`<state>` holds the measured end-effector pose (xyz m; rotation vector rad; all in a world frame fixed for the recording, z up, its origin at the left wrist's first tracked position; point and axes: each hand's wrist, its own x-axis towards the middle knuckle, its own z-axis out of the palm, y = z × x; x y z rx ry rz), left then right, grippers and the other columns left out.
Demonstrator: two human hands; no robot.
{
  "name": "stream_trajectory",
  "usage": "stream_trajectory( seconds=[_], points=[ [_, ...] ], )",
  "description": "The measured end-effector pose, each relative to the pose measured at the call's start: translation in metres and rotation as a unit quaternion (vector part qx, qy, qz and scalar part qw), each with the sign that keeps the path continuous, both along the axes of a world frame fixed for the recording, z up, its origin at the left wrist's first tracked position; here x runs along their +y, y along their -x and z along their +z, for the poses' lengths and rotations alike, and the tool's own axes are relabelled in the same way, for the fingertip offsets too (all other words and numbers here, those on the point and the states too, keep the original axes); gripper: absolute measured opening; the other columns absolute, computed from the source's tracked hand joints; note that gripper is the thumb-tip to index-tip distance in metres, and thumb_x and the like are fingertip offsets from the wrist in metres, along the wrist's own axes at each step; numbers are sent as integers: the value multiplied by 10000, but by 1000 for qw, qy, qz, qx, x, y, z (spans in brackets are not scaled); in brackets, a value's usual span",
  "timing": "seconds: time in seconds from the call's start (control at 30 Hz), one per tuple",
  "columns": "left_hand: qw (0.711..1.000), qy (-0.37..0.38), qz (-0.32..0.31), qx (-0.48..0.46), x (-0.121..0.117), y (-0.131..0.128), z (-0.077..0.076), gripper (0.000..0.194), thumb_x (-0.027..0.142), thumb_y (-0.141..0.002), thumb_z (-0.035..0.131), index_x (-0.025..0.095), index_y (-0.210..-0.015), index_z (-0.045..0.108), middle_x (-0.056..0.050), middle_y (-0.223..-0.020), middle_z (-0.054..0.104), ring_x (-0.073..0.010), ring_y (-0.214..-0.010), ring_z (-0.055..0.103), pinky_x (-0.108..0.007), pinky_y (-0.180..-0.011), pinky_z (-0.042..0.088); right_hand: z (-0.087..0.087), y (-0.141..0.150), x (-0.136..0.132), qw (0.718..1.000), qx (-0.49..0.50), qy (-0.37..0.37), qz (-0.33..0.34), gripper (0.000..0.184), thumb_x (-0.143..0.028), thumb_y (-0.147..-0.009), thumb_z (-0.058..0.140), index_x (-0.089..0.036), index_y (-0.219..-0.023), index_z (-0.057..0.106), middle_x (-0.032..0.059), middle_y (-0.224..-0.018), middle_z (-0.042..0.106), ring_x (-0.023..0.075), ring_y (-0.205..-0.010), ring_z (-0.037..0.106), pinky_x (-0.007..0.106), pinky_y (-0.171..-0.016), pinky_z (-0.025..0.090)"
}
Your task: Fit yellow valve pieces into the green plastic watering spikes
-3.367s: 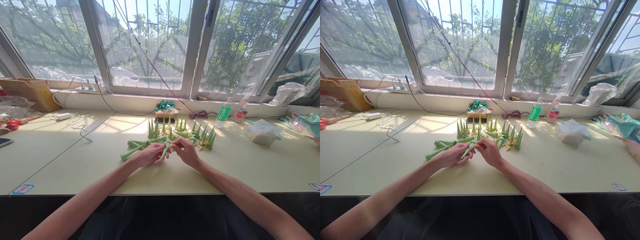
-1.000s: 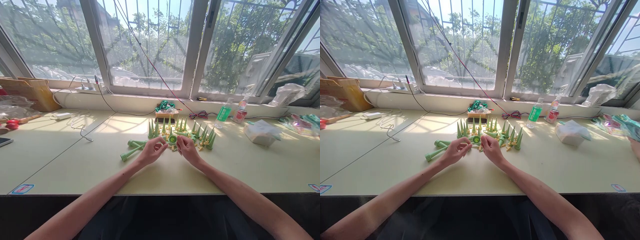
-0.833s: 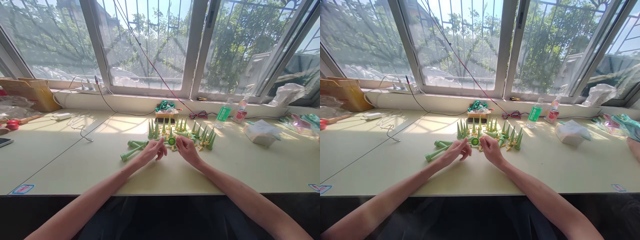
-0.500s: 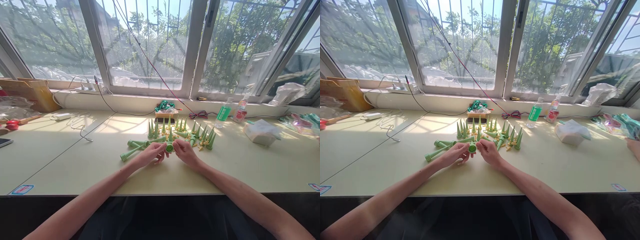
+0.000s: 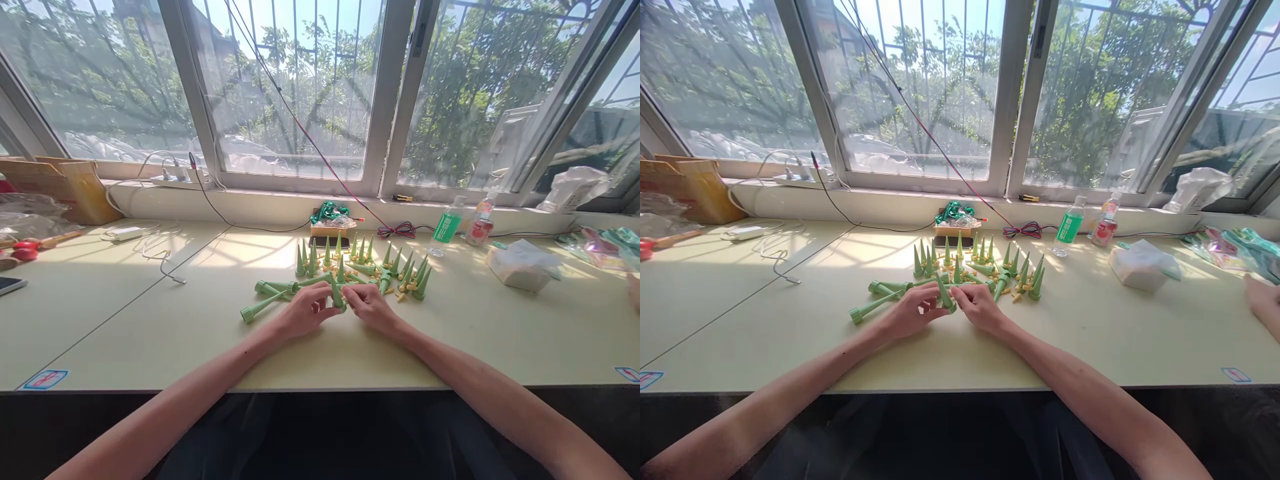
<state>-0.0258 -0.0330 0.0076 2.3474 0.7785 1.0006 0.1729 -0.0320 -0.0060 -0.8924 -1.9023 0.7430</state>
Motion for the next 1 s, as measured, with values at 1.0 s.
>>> stream_trajectory(
  seconds=[1.0],
  points=[
    [927, 362, -41, -90, 7, 0, 2, 633, 652, -897, 484, 86, -751, 728, -67, -634, 624, -66, -421, 452, -173, -367, 330, -4, 0, 2, 999, 41, -8, -17, 434, -526, -957, 460, -204, -667, 477, -42, -521, 394, 104, -476, 351, 239, -460, 293]
  ],
)
